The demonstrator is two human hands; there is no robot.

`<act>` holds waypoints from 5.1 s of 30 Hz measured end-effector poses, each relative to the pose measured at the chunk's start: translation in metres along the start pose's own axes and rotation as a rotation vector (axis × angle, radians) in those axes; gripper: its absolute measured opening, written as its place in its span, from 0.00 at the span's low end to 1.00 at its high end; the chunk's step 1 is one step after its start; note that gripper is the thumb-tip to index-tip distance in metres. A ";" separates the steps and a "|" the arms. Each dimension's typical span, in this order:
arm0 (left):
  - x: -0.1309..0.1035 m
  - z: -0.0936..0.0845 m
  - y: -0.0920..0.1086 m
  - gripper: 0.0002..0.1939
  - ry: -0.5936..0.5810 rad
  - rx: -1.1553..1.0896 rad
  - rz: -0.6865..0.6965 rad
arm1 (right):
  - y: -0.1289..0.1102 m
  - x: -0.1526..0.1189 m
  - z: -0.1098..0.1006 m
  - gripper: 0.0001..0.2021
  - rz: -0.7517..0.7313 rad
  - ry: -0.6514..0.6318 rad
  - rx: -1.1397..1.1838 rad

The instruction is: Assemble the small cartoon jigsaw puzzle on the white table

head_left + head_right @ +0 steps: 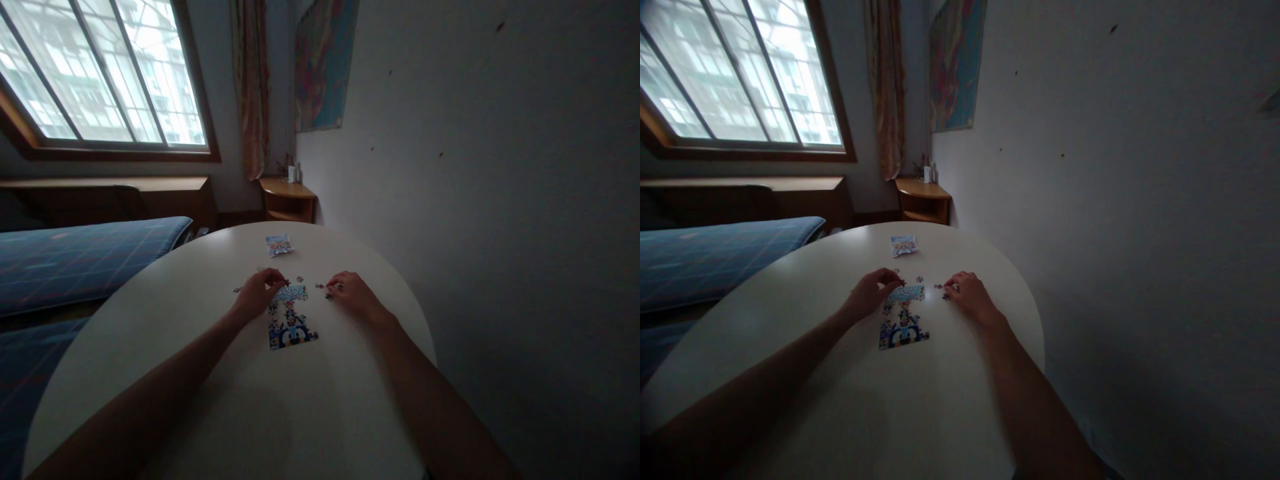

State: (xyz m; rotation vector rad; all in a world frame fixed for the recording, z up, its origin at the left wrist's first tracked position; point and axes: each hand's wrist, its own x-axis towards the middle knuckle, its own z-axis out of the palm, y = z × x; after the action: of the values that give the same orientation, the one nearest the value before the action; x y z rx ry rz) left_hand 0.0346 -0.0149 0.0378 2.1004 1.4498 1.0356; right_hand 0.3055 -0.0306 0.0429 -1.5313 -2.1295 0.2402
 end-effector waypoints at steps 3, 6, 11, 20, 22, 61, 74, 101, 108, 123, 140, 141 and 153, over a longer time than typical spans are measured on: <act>-0.017 0.011 0.020 0.05 -0.016 -0.078 0.008 | -0.015 -0.002 -0.005 0.11 -0.030 -0.007 0.105; -0.028 0.020 0.034 0.05 -0.037 -0.121 0.032 | -0.029 -0.007 -0.007 0.12 -0.099 -0.048 0.312; -0.035 0.028 0.041 0.06 -0.029 -0.175 0.068 | -0.036 -0.010 -0.002 0.13 -0.162 -0.150 0.487; -0.038 0.007 0.034 0.14 -0.197 0.111 0.234 | -0.033 -0.011 -0.005 0.10 -0.152 -0.254 0.513; -0.044 0.001 0.031 0.22 -0.255 0.220 0.315 | -0.033 -0.012 -0.007 0.09 -0.150 -0.295 0.500; -0.053 -0.004 0.043 0.19 -0.427 0.346 0.363 | -0.045 -0.015 0.006 0.10 -0.243 -0.424 0.408; -0.054 -0.004 0.047 0.17 -0.448 0.352 0.356 | -0.042 -0.016 -0.001 0.08 -0.189 -0.455 0.449; -0.054 -0.004 0.047 0.17 -0.437 0.347 0.345 | -0.043 -0.017 -0.004 0.06 -0.117 -0.516 0.347; -0.055 -0.003 0.045 0.17 -0.428 0.350 0.353 | -0.044 -0.017 -0.003 0.06 -0.142 -0.518 0.302; -0.054 -0.003 0.044 0.19 -0.444 0.345 0.359 | 0.050 -0.003 -0.003 0.17 0.145 0.056 0.110; -0.055 -0.006 0.049 0.19 -0.463 0.373 0.351 | 0.027 -0.007 -0.009 0.12 0.128 -0.044 0.227; -0.055 -0.006 0.049 0.18 -0.460 0.373 0.349 | 0.026 -0.008 -0.009 0.12 0.120 -0.047 0.225; -0.054 -0.005 0.046 0.19 -0.459 0.352 0.372 | 0.023 -0.003 -0.004 0.14 -0.066 -0.076 0.094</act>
State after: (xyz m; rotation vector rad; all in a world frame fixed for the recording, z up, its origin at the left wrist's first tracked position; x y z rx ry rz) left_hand 0.0491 -0.0829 0.0524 2.7032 1.0943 0.3687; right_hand 0.3274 -0.0255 0.0354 -1.4174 -2.1900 0.3753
